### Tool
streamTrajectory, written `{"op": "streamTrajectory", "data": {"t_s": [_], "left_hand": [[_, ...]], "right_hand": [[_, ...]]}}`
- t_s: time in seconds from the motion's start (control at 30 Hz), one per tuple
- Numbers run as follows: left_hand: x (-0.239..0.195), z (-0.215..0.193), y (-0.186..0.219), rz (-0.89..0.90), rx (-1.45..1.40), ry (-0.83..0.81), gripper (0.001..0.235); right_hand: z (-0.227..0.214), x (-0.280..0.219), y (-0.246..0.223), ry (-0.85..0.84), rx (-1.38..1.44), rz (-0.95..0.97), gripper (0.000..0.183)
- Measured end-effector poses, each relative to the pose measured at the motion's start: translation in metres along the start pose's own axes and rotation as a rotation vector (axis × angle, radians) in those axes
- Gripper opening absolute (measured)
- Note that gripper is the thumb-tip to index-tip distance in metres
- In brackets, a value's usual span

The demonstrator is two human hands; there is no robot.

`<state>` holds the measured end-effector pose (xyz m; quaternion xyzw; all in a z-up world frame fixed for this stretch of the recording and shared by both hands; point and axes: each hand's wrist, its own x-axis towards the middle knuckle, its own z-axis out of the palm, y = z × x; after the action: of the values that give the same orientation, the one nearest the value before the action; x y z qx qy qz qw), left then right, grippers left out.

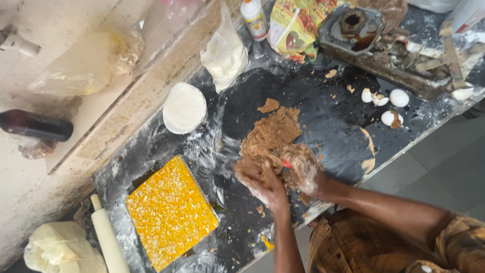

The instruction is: The person kneads a brown dough mixture on a black countertop using both hands and a red scraper. They repeatedly fold and press the dough, occasionally scraping the surface to gather loose bits. The person also briefly picks up a white bowl and places it back down.

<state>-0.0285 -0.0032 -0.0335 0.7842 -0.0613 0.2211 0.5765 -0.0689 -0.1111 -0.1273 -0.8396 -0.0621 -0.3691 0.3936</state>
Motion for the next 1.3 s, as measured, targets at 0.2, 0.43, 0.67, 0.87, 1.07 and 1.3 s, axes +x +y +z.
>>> {"op": "streamTrajectory", "data": {"t_s": [0.2,0.43,0.67,0.87,1.07,1.3], "left_hand": [[-0.024,-0.029,0.024,0.199,-0.036,-0.373,0.032],[-0.009,-0.031,-0.024,-0.440,-0.335,-0.231,0.048],[0.012,-0.046,-0.014,-0.704,-0.192,-0.061,0.050],[0.020,-0.046,0.009,-0.565,-0.284,-0.161,0.036],[0.020,-0.036,0.023,-0.483,-0.228,-0.077,0.036],[0.027,-0.028,-0.007,-0.629,-0.333,0.038,0.038]], "right_hand": [[-0.025,0.043,-0.031,-0.279,0.894,0.860,0.048],[-0.065,0.106,-0.067,-0.314,1.157,0.804,0.050],[-0.044,0.109,-0.005,-0.152,0.206,0.004,0.030],[-0.006,0.059,0.016,-0.306,0.200,-0.164,0.037],[0.053,-0.030,0.043,-0.405,0.701,0.431,0.046],[0.057,-0.062,0.029,-0.275,0.064,0.039,0.041]]}}
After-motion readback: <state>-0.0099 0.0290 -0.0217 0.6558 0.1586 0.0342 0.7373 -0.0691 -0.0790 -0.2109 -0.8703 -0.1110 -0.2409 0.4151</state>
